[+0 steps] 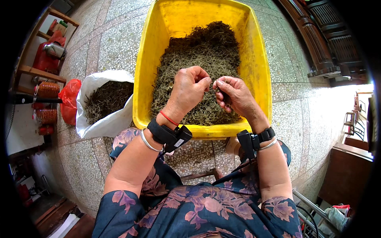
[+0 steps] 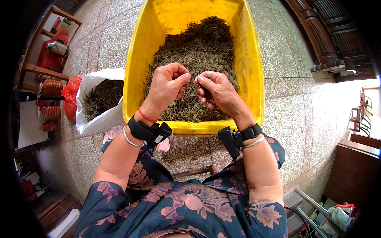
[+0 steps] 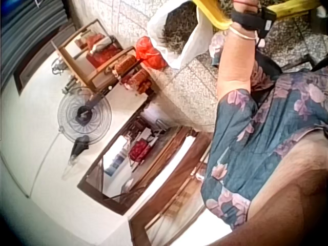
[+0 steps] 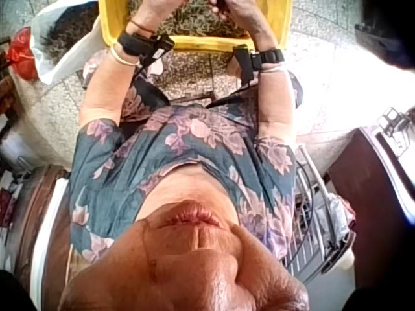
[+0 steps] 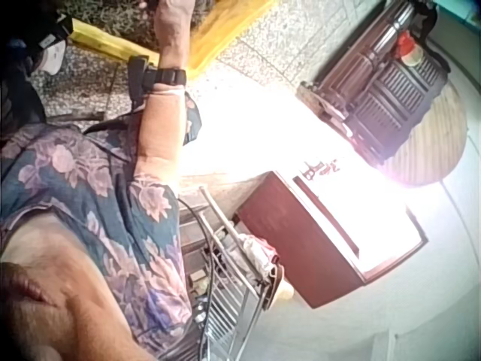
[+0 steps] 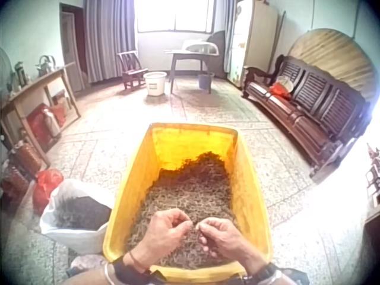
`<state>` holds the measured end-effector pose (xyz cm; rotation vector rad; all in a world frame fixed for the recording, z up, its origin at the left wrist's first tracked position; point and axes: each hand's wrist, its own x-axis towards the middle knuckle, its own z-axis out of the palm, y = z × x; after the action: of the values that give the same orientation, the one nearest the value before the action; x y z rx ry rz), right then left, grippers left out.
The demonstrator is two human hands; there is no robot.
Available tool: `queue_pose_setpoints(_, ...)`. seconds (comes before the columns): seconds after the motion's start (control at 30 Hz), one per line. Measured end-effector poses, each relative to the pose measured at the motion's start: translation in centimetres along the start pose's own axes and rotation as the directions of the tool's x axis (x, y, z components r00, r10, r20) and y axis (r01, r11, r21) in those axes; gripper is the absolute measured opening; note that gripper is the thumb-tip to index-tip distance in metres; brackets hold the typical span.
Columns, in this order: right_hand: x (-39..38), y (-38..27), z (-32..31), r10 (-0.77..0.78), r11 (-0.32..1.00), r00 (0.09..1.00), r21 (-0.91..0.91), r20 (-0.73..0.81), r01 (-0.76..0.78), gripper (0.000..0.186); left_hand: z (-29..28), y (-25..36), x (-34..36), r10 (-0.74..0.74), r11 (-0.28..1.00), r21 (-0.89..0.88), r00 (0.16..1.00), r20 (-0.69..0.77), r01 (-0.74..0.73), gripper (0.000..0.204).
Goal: Sorting and cleaning dried tea leaves or herbs by hand from a bin into a bag.
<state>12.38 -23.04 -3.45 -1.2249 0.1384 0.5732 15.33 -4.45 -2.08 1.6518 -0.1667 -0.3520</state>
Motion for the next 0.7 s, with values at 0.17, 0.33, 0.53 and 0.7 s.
queue_pose_setpoints(0.17, 0.2, 0.3, 0.2, -0.010, 1.000, 1.000, 0.022, 0.014, 0.010, 0.019, 0.4, -0.4, -0.1, 0.046, 0.996, 0.071, 0.999, -0.003, -0.045, 0.009)
queue_pose_setpoints(0.33, 0.2, 0.2, 0.3, -0.003, 1.000, 0.999, 0.029, 0.034, 0.002, 0.020, 0.7, -0.8, -0.1, 0.060, 0.996, 0.070, 0.998, -0.005, -0.059, 0.009)
queue_pose_setpoints(0.53, 0.5, 0.1, 0.5, -0.020, 1.000, 0.999, -0.011, 0.030, 0.020, 0.021, 0.7, -1.1, 0.0, 0.090, 0.994, 0.058, 0.996, -0.014, -0.089, 0.009)
queue_pose_setpoints(0.7, 0.6, 0.1, 0.7, -0.028, 1.000, 0.999, 0.005, 0.021, 0.028, 0.021, 0.8, -0.8, 0.1, 0.052, 0.999, 0.008, 0.998, 0.024, -0.052, 0.010)
